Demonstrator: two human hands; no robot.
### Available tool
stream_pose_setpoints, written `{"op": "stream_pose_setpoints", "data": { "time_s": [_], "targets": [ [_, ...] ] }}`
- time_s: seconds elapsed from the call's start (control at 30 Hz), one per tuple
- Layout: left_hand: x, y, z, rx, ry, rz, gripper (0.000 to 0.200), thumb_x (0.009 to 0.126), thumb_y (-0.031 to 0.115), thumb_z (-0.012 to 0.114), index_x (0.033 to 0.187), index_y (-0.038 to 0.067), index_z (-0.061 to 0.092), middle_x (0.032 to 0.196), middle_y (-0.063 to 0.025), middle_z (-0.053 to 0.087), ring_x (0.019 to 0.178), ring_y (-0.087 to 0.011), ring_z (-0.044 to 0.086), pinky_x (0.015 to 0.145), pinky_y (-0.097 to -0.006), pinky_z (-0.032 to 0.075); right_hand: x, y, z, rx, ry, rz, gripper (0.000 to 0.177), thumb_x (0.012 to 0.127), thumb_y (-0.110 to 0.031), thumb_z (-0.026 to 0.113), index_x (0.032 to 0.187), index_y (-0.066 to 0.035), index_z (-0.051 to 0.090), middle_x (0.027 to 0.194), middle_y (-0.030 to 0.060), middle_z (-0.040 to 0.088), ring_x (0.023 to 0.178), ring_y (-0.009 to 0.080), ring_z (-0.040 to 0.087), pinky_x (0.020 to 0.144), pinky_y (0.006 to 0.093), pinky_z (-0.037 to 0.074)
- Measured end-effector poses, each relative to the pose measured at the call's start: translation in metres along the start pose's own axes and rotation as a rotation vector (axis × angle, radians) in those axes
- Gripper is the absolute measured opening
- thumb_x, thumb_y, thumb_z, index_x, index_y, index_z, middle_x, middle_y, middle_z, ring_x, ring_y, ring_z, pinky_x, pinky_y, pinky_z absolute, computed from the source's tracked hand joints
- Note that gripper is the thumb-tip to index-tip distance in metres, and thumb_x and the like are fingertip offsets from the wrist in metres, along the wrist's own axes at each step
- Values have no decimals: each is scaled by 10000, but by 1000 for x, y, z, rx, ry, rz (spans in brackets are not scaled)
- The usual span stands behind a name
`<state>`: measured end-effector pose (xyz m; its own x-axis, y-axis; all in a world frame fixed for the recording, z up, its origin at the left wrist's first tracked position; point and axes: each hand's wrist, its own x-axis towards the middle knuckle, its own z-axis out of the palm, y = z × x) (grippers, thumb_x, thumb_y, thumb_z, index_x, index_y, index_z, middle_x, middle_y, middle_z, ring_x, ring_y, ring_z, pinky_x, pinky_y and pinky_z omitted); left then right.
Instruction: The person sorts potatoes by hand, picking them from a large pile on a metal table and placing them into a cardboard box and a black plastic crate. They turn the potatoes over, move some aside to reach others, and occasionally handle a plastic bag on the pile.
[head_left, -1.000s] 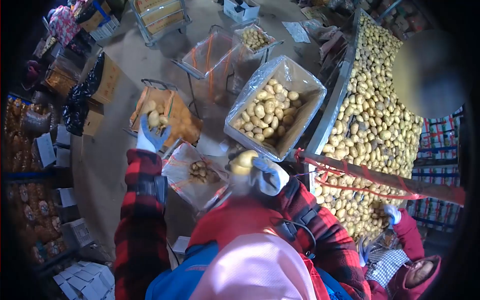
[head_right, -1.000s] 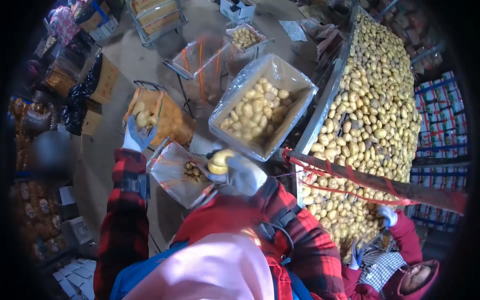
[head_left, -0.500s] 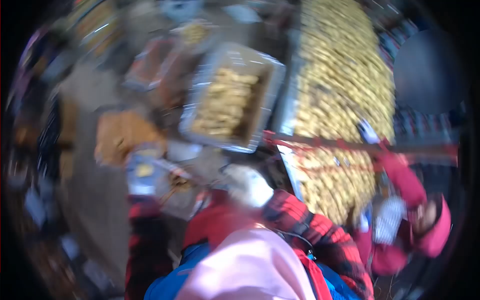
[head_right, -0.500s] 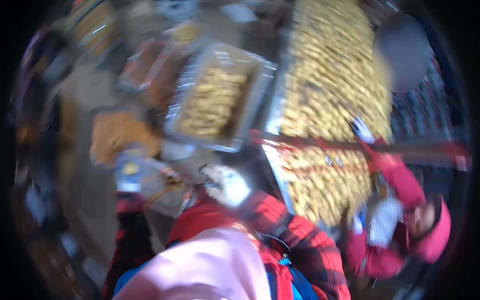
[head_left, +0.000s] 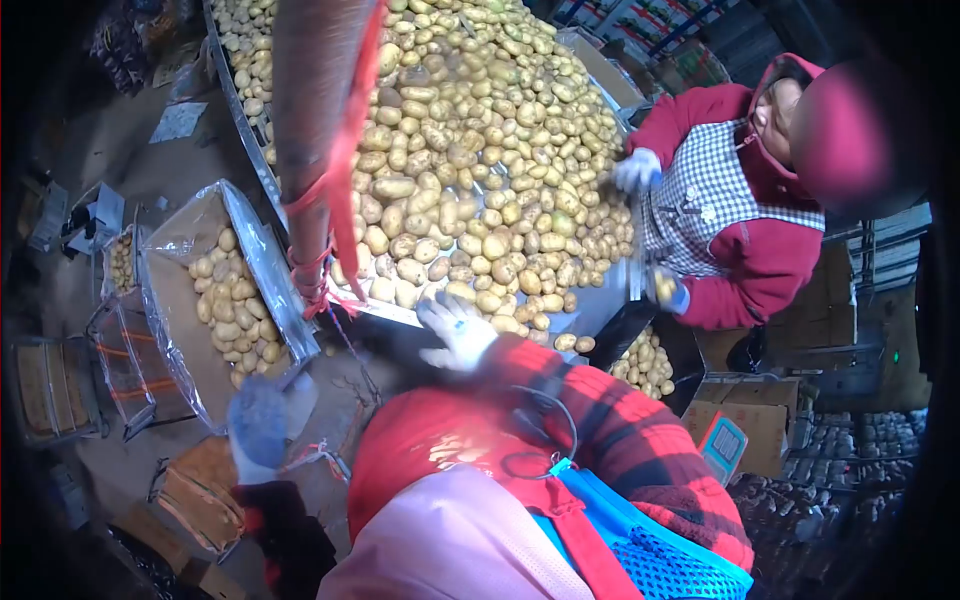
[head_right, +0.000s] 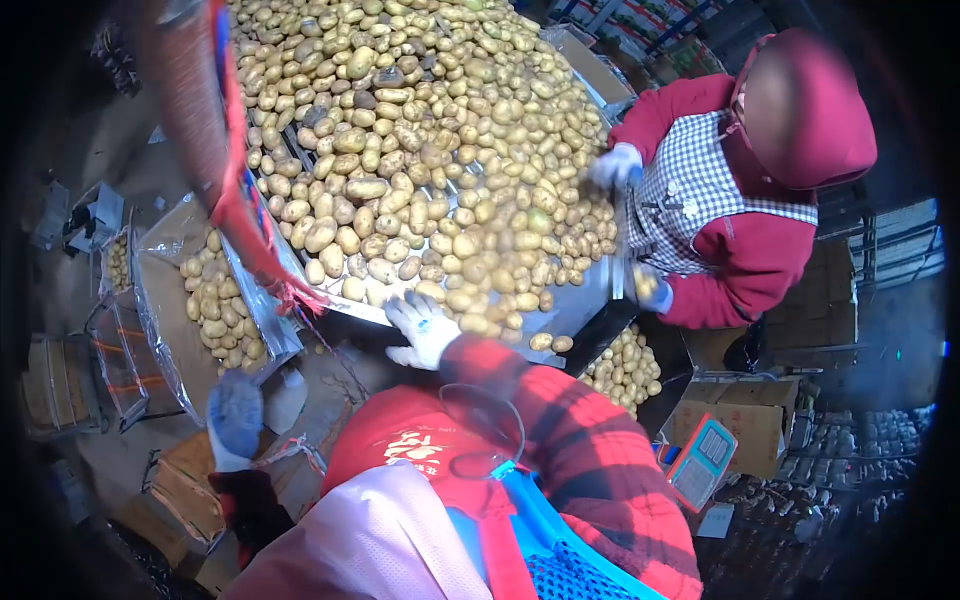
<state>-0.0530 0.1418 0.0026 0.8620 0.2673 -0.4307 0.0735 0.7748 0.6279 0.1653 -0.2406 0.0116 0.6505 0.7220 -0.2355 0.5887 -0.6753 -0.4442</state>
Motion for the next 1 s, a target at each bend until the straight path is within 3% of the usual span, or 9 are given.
{"op": "stream_pose_setpoints", "data": {
  "time_s": [0.13,0.27,0.43,0.53,0.63,0.7,0.83,0.9,1.0],
  "targets": [
    [5,-56,69,75,-37,-94,347,1061,242,435,1329,74,576,1242,-83,641,1252,-222,552,1171,-386,350,-5,40,-44,453,-123,123,603,896,-330,649,1419,-56,525,1402,240,517,1287,391,528,1082,471,429],
    [30,-94,92,517,-442,-132,417,1079,230,421,1475,99,421,1476,-64,499,1389,-240,452,1181,-435,353,79,57,-68,-42,676,-186,460,773,-191,676,1209,-59,614,1284,178,571,1133,358,583,955,475,477],
    [61,-131,191,696,-501,-173,276,1064,249,508,1278,82,553,1283,-96,599,1241,-261,561,1136,-409,408,200,3,-41,-135,564,-451,390,786,-152,661,1175,-132,675,1146,132,605,1089,352,585,892,494,508],
    [64,-108,236,136,-72,-614,291,1028,299,580,1234,94,574,1179,-84,629,1169,-260,586,1084,-415,447,214,-8,-25,-183,379,-365,409,772,-192,687,1180,-176,684,1075,134,626,1054,341,601,849,487,514],
    [75,-105,222,986,-539,96,352,1004,364,614,1253,119,574,1187,-76,618,1169,-260,576,1067,-447,448,177,4,-53,208,351,-126,405,805,-259,711,1190,-139,673,966,163,642,951,370,632,807,473,528],
    [89,-106,220,-359,-141,-446,533,1049,463,485,1437,97,471,1320,-105,595,1240,-287,592,1080,-442,468,138,11,-62,438,351,-239,437,799,-260,717,1208,-116,659,986,157,644,977,366,639,819,493,526],
    [109,-113,226,-276,-175,-387,492,1027,493,507,1374,146,531,1285,-91,620,1196,-287,611,1048,-458,480,132,9,-99,221,298,-217,466,787,-237,709,1228,-99,643,1021,152,646,982,363,630,840,480,512],
    [114,-124,227,-552,-37,-422,448,1011,474,551,1315,146,564,1287,-100,621,1189,-279,609,1019,-475,482,181,42,-95,-75,909,-277,372,770,-195,703,1124,-93,651,978,146,621,860,355,627,713,471,508],
    [146,-144,188,-494,-418,-399,407,1001,449,568,1264,138,579,1307,-109,617,1212,-289,595,1004,-488,478,228,59,-112,46,133,90,390,832,-305,672,1158,-93,643,1036,206,682,1039,359,660,860,497,496]
  ]
}}
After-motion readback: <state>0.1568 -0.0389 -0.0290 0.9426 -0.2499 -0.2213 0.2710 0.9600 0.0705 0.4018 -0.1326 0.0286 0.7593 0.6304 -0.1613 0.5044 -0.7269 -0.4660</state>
